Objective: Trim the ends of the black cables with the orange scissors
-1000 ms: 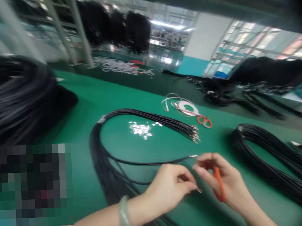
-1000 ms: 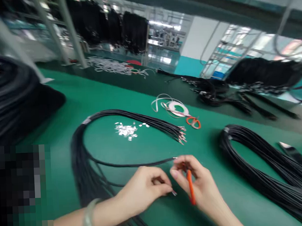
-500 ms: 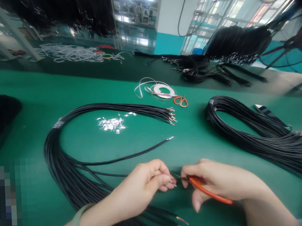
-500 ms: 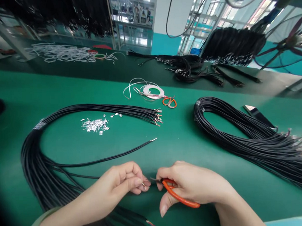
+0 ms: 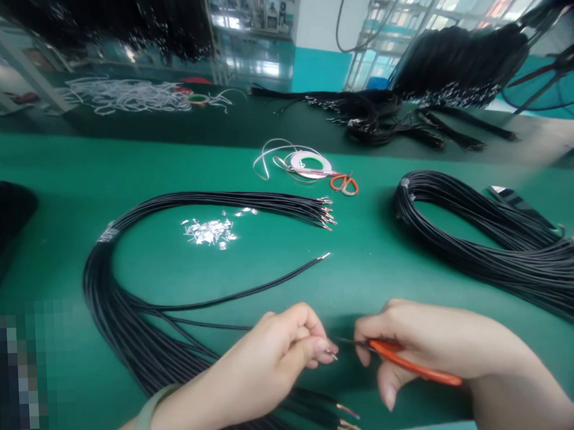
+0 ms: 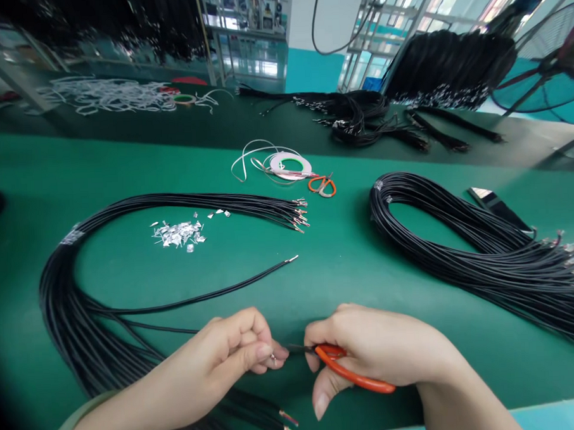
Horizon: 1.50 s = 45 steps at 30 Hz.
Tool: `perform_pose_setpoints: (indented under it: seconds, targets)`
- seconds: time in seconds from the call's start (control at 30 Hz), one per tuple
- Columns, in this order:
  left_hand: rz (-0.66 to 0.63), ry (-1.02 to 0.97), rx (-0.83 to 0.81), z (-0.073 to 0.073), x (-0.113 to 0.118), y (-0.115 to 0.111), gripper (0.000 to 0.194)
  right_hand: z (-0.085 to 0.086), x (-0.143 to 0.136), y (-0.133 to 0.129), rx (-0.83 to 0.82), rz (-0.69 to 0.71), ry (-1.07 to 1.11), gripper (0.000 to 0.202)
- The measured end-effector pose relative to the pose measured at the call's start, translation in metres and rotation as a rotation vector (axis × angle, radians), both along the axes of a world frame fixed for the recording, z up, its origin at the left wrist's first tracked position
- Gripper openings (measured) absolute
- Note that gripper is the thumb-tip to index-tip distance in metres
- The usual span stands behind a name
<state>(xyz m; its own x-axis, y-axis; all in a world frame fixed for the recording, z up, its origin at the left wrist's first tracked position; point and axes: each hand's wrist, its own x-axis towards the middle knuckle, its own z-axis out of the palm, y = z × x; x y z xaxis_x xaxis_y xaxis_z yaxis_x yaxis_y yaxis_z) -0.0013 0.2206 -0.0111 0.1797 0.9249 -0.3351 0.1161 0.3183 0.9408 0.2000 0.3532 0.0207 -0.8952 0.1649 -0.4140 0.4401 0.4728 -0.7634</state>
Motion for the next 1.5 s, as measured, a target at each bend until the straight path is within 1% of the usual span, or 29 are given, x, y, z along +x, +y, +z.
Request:
perform_pose_setpoints:
  seconds: [0.13, 0.23, 0.37, 0.5, 0.63, 0.77, 1.07, 1.3, 1.4, 1.5]
  targets:
    - [-0.014, 0.038, 0.011, 0.002, 0.001, 0.001, 0.019, -0.004, -0.003, -0.003, 0.006, 0.071, -0.012, 0.013]
    - [-0.034, 0.053, 0.001, 0.004, 0.001, 0.002, 0.018, -0.008, -0.004, -0.006, 0.028, 0.106, -0.006, 0.023]
    - [-0.03, 0.078, -0.025, 0.003, 0.001, 0.001, 0.02, -0.012, -0.004, -0.01, 0.169, 0.139, 0.0, 0.036]
    - [-0.018, 0.06, -0.073, 0.003, 0.001, 0.0, 0.022, -0.014, -0.004, -0.014, 0.281, 0.158, 0.041, 0.04]
    - [-0.032, 0.032, -0.116, 0.005, 0.003, 0.001, 0.022, -0.015, -0.005, -0.016, 0.345, 0.175, 0.049, 0.039]
    - [-0.082, 0.056, -0.159, 0.005, 0.003, 0.002, 0.021, -0.015, -0.006, -0.018, 0.402, 0.209, 0.03, 0.037]
    - [-0.128, 0.069, -0.189, 0.003, 0.004, 0.002, 0.021, -0.016, -0.005, -0.022, 0.5, 0.252, 0.016, 0.028]
    - [-0.106, 0.066, -0.17, 0.0, 0.006, 0.003, 0.021, -0.021, -0.002, -0.024, 0.622, 0.275, 0.005, 0.025]
    - [-0.098, 0.018, -0.181, -0.002, 0.006, 0.004, 0.022, -0.022, -0.002, -0.024, 0.643, 0.289, 0.007, 0.024]
    - [-0.073, -0.074, -0.204, -0.004, 0.007, 0.005, 0.022, -0.02, -0.002, -0.023, 0.657, 0.311, 0.02, 0.023]
